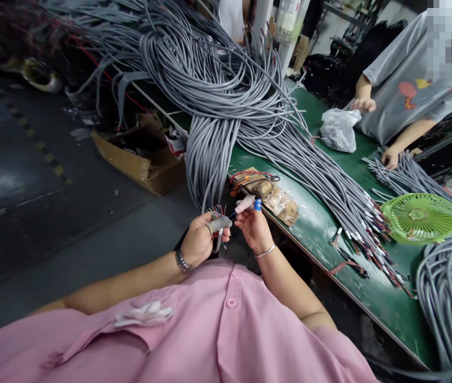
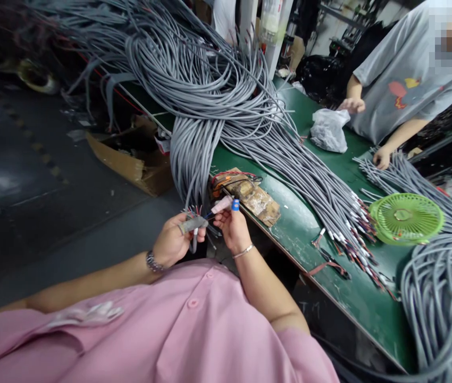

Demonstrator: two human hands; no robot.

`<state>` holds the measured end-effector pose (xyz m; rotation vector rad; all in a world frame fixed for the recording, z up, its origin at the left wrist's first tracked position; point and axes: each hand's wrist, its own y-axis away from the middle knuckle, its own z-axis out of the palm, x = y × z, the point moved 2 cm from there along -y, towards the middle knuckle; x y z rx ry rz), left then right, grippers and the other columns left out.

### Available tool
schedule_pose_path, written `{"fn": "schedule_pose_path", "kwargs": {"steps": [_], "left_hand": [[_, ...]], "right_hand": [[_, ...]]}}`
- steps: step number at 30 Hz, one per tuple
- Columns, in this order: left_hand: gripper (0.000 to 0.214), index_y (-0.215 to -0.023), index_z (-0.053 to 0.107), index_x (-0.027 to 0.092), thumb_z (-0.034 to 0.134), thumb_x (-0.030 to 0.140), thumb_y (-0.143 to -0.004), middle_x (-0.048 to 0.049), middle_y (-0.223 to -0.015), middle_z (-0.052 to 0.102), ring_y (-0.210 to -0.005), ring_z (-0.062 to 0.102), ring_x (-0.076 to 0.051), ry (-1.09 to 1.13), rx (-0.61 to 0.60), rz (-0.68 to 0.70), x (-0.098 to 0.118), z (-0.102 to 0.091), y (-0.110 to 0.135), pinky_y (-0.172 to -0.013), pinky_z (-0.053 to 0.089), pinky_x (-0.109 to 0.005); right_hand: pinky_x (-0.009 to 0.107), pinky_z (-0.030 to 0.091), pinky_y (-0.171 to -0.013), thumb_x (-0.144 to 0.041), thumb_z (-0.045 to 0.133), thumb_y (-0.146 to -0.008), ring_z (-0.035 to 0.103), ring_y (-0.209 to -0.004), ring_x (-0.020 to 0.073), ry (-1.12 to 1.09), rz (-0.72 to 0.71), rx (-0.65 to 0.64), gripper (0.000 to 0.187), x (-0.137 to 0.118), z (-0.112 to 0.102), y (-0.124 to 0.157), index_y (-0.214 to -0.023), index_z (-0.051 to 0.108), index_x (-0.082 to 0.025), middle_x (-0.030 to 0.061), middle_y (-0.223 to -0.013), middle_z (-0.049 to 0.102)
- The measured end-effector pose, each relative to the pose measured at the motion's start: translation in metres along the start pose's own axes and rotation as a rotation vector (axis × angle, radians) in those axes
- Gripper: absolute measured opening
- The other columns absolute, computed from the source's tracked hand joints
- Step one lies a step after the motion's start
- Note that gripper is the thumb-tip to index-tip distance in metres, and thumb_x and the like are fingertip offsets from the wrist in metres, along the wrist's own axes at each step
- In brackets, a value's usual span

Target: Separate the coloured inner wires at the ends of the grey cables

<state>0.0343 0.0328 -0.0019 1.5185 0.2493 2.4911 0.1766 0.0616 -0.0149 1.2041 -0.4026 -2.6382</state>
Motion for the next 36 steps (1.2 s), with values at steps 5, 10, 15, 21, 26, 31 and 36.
{"fn": "schedule_pose_path", "kwargs": {"steps": [5,10,15,21,26,31,36], "left_hand": [[0.014,-0.073,0.067,0.014,0.071,0.027,-0.072,-0.0032,-0.060,0.066,-0.052,0.060,-0.013,-0.035,0.029,0.012,0.000,-0.007,0.004,-0.049,0.049,-0.024],[0.015,-0.072,0.066,0.014,0.073,0.027,-0.068,-0.0028,-0.059,0.066,-0.052,0.060,-0.014,-0.038,0.030,0.032,-0.003,-0.009,0.005,-0.050,0.050,-0.024],[0.016,-0.075,0.067,0.014,0.075,0.026,-0.067,-0.0025,-0.062,0.068,-0.054,0.062,-0.013,-0.021,0.046,0.030,-0.004,-0.008,0.005,-0.052,0.052,-0.024],[0.016,-0.079,0.071,0.014,0.077,0.025,-0.068,-0.0045,-0.069,0.071,-0.056,0.065,-0.015,0.069,-0.082,0.002,-0.002,-0.008,0.006,-0.054,0.053,-0.026],[0.018,-0.081,0.073,0.014,0.078,0.026,-0.068,-0.0074,-0.071,0.073,-0.061,0.067,-0.019,0.146,-0.164,-0.023,0.007,-0.008,0.004,-0.056,0.053,-0.030],[0.018,-0.082,0.073,0.014,0.076,0.026,-0.070,-0.0072,-0.071,0.073,-0.062,0.067,-0.019,0.161,-0.159,0.053,0.016,-0.006,-0.001,-0.059,0.053,-0.031],[0.019,-0.083,0.073,0.014,0.075,0.029,-0.071,-0.0068,-0.072,0.073,-0.064,0.067,-0.019,0.168,-0.145,0.059,0.014,-0.003,-0.007,-0.060,0.052,-0.031]], "right_hand": [[0.024,0.047,-0.057,-0.055,0.072,-0.071,0.051,-0.058,0.0097,0.143,0.006,-0.143,0.041,0.009,-0.008,0.017,-0.084,0.063,-0.017,0.0011,-0.075,0.062],[0.023,0.045,-0.061,-0.038,0.080,-0.067,0.052,-0.065,0.0102,0.360,-0.192,-0.149,0.030,0.007,0.001,0.031,-0.086,0.066,-0.019,-0.0003,-0.079,0.063],[0.023,0.041,-0.057,-0.035,0.077,-0.069,0.047,-0.058,0.0089,0.400,-0.217,-0.061,0.023,0.005,0.007,0.031,-0.075,0.064,-0.017,-0.0027,-0.067,0.058],[0.022,0.038,-0.053,-0.034,0.079,-0.067,0.042,-0.051,0.0075,0.197,-0.038,-0.080,0.026,0.011,0.004,0.027,-0.071,0.059,-0.018,-0.0048,-0.059,0.053],[0.022,0.041,-0.051,-0.047,0.071,-0.075,0.040,-0.050,0.0074,0.083,0.020,-0.056,0.032,0.004,-0.002,0.018,-0.075,0.059,-0.018,-0.0028,-0.064,0.054],[0.022,0.046,-0.051,-0.072,0.043,-0.082,0.048,-0.054,0.0086,0.105,0.123,-0.017,0.058,-0.011,0.005,0.003,-0.089,0.062,-0.018,0.0011,-0.074,0.061],[0.020,0.045,-0.051,-0.063,0.064,-0.075,0.047,-0.051,0.0077,0.161,0.020,0.064,0.045,-0.017,0.015,-0.001,-0.075,0.058,-0.018,-0.0050,-0.059,0.051]]}}
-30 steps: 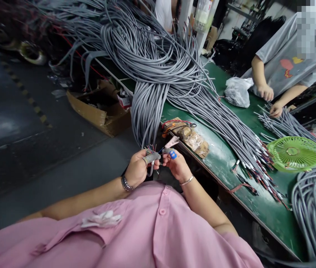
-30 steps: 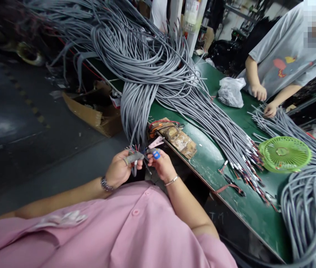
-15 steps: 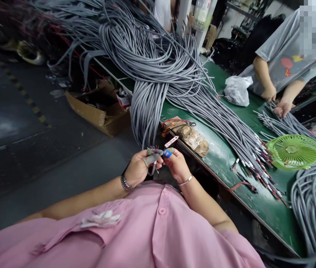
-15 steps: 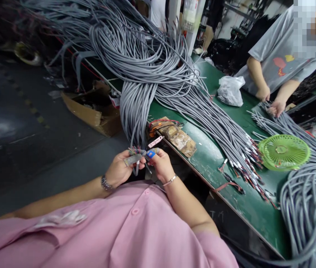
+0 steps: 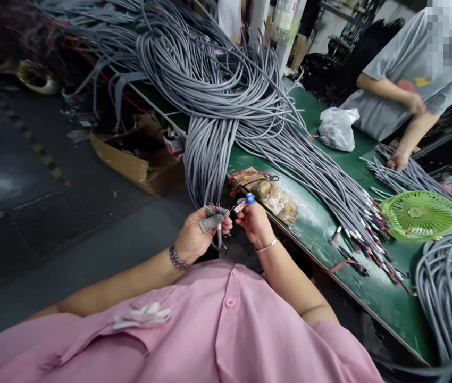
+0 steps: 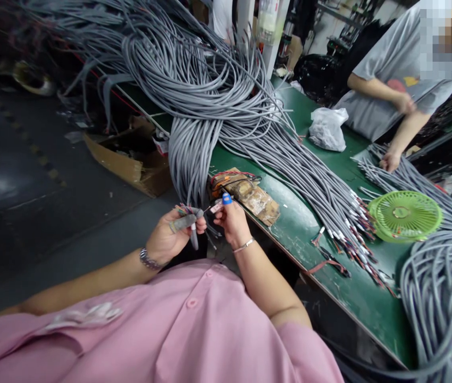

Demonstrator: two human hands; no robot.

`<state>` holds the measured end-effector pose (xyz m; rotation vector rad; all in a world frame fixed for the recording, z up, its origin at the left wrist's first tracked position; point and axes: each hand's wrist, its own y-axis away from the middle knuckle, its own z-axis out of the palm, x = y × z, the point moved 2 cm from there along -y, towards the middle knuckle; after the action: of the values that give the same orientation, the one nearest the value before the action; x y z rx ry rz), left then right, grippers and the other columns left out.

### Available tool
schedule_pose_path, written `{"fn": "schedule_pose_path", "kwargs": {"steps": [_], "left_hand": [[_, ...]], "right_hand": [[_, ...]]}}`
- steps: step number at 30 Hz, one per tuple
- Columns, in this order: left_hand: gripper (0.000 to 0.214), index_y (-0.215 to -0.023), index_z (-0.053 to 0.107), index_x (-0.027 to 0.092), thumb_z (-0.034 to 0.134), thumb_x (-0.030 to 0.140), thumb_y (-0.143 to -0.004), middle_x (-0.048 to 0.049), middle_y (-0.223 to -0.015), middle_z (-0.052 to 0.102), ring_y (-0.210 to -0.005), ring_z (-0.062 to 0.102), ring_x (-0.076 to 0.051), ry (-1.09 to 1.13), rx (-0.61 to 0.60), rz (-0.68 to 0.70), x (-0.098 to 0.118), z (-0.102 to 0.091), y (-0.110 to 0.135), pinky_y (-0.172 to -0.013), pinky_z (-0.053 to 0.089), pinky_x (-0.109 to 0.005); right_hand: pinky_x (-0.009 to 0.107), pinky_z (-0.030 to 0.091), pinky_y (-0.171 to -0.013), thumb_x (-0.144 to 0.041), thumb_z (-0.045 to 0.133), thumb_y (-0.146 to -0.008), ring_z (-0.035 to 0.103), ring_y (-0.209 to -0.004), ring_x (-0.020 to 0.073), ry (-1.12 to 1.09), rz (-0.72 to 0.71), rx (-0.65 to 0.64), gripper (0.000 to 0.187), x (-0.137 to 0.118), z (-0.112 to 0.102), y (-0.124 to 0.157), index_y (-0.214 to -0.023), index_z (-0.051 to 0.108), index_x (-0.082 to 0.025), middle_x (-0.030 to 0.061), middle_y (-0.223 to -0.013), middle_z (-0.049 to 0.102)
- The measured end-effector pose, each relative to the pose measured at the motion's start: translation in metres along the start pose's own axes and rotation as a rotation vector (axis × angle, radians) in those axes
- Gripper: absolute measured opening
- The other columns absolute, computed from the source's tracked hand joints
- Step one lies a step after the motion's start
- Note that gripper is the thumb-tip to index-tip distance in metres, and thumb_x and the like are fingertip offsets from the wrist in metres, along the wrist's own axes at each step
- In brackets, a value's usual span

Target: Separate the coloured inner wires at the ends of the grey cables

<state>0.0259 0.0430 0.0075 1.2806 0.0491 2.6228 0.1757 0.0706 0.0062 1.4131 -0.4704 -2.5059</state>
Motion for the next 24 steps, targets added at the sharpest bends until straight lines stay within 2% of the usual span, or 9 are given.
{"fn": "schedule_pose_path", "kwargs": {"steps": [6,11,14,17,20,24], "left_hand": [[0.018,-0.082,0.073,0.014,0.075,0.029,-0.071,-0.0068,-0.072,0.073,-0.063,0.067,-0.019,0.040,-0.015,-0.022,-0.003,0.002,-0.003,-0.060,0.053,-0.031],[0.015,-0.082,0.073,0.015,0.075,0.026,-0.071,-0.0066,-0.073,0.073,-0.063,0.067,-0.019,0.058,-0.033,-0.042,-0.008,0.003,-0.003,-0.059,0.053,-0.031],[0.017,-0.084,0.072,0.014,0.075,0.025,-0.071,-0.0070,-0.073,0.073,-0.063,0.067,-0.018,0.052,-0.032,-0.053,-0.009,0.002,-0.002,-0.059,0.052,-0.030],[0.018,-0.084,0.072,0.014,0.075,0.026,-0.071,-0.0069,-0.070,0.072,-0.060,0.065,-0.017,0.049,-0.005,-0.092,-0.008,0.001,-0.001,-0.056,0.051,-0.028],[0.017,-0.080,0.071,0.015,0.076,0.027,-0.069,-0.0061,-0.068,0.071,-0.057,0.063,-0.016,0.023,0.026,-0.138,-0.007,-0.005,0.003,-0.053,0.048,-0.026],[0.018,-0.082,0.070,0.017,0.075,0.030,-0.070,-0.0054,-0.067,0.069,-0.052,0.059,-0.014,-0.138,-0.007,-0.151,-0.004,-0.027,0.009,-0.045,0.039,-0.020]], "right_hand": [[0.021,0.048,-0.061,-0.052,0.064,-0.081,0.058,-0.066,0.0094,-0.141,0.042,-0.035,0.036,0.003,0.000,0.003,-0.089,0.067,-0.017,0.0021,-0.083,0.069],[0.022,0.047,-0.062,-0.049,0.065,-0.081,0.060,-0.069,0.0110,-0.148,0.008,0.004,0.033,0.005,0.000,0.001,-0.087,0.067,-0.017,0.0037,-0.083,0.070],[0.023,0.047,-0.061,-0.053,0.061,-0.083,0.058,-0.066,0.0109,-0.149,0.009,-0.045,0.037,0.008,-0.001,0.001,-0.089,0.067,-0.017,0.0032,-0.081,0.069],[0.023,0.048,-0.059,-0.064,0.048,-0.086,0.058,-0.063,0.0111,-0.167,0.069,-0.103,0.051,0.014,-0.005,0.003,-0.087,0.066,-0.016,0.0045,-0.080,0.067],[0.023,0.048,-0.058,-0.069,0.041,-0.086,0.058,-0.064,0.0112,-0.188,0.101,-0.116,0.059,0.019,-0.015,0.007,-0.088,0.065,-0.015,0.0060,-0.082,0.067],[0.022,0.047,-0.058,-0.067,0.048,-0.085,0.058,-0.065,0.0106,-0.112,0.092,-0.123,0.056,0.023,-0.033,0.014,-0.091,0.067,-0.015,0.0073,-0.086,0.067]]}}
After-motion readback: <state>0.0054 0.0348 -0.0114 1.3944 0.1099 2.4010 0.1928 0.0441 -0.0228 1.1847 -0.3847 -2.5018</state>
